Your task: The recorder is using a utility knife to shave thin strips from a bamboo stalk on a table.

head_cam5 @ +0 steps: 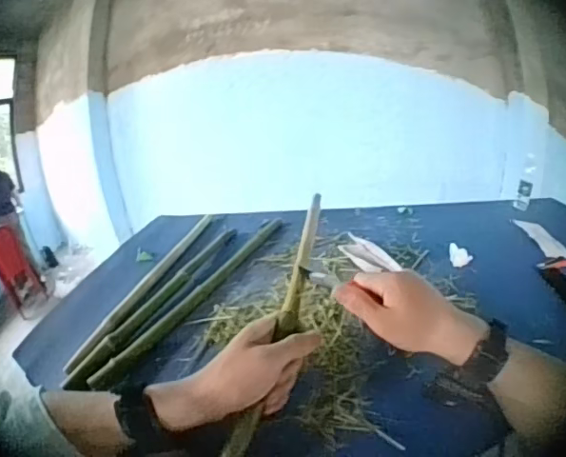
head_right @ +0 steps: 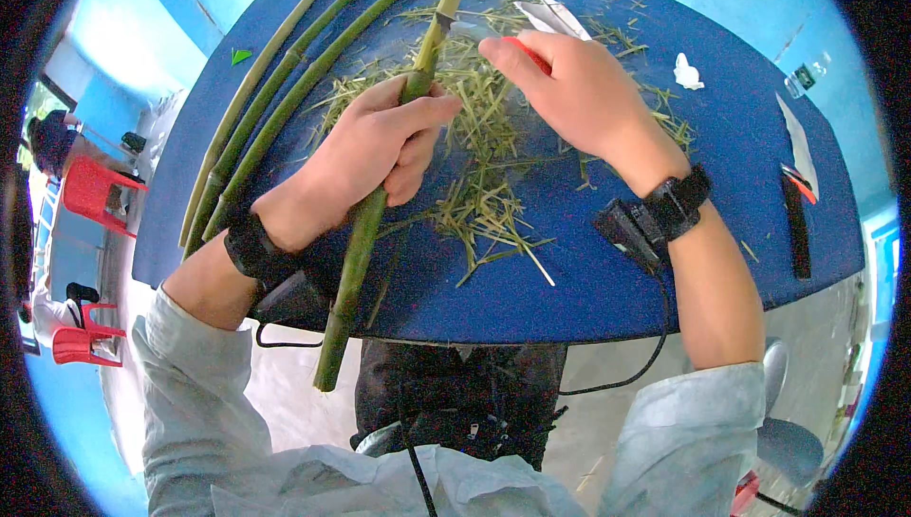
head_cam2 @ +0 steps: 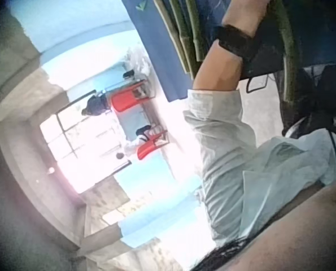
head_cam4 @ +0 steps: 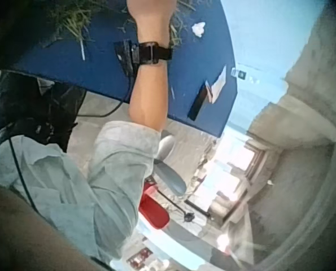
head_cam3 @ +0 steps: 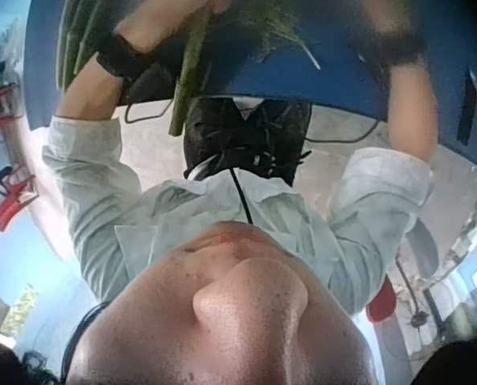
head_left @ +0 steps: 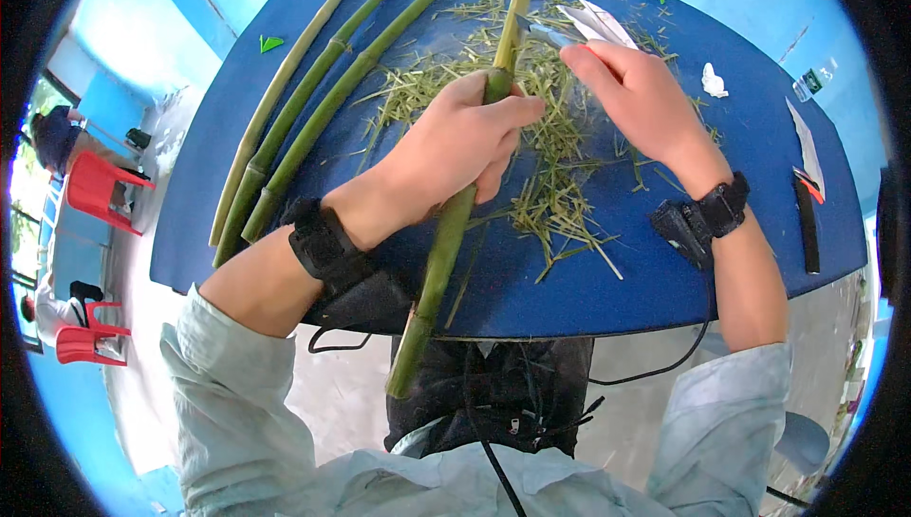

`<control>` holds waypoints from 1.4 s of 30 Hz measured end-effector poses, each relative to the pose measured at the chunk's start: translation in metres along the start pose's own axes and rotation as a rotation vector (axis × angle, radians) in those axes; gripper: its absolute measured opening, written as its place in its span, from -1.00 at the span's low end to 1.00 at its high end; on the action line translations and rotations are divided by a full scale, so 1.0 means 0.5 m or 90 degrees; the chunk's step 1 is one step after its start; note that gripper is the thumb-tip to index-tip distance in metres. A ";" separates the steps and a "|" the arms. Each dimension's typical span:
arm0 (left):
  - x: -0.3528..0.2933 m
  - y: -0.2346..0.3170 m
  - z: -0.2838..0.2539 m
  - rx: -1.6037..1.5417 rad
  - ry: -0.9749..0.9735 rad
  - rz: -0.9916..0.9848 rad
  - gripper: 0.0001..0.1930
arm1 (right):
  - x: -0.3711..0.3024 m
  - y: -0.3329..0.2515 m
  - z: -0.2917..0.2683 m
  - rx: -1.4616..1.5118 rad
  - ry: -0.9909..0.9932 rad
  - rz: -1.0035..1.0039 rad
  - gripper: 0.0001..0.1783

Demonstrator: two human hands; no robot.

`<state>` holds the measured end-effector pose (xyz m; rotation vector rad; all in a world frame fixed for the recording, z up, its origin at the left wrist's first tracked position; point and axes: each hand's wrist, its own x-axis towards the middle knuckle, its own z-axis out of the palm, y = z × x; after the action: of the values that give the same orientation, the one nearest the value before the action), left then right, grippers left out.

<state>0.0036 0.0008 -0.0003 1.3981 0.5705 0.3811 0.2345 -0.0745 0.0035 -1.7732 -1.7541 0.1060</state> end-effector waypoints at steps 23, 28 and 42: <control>-0.002 -0.004 0.010 0.102 0.050 0.036 -0.44 | -0.018 -0.023 -0.013 0.112 -0.184 -0.074 -0.38; -0.007 -0.002 0.012 0.138 0.071 0.032 -0.43 | -0.022 -0.036 -0.015 0.065 -0.172 -0.047 -0.38; 0.004 -0.006 0.012 0.153 0.112 0.005 -0.40 | -0.022 -0.062 0.000 -0.135 -0.016 -0.036 -0.44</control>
<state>0.0081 -0.0034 -0.0033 1.6072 0.7748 0.4554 0.2063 -0.0876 0.0144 -1.8752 -1.8896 -0.0854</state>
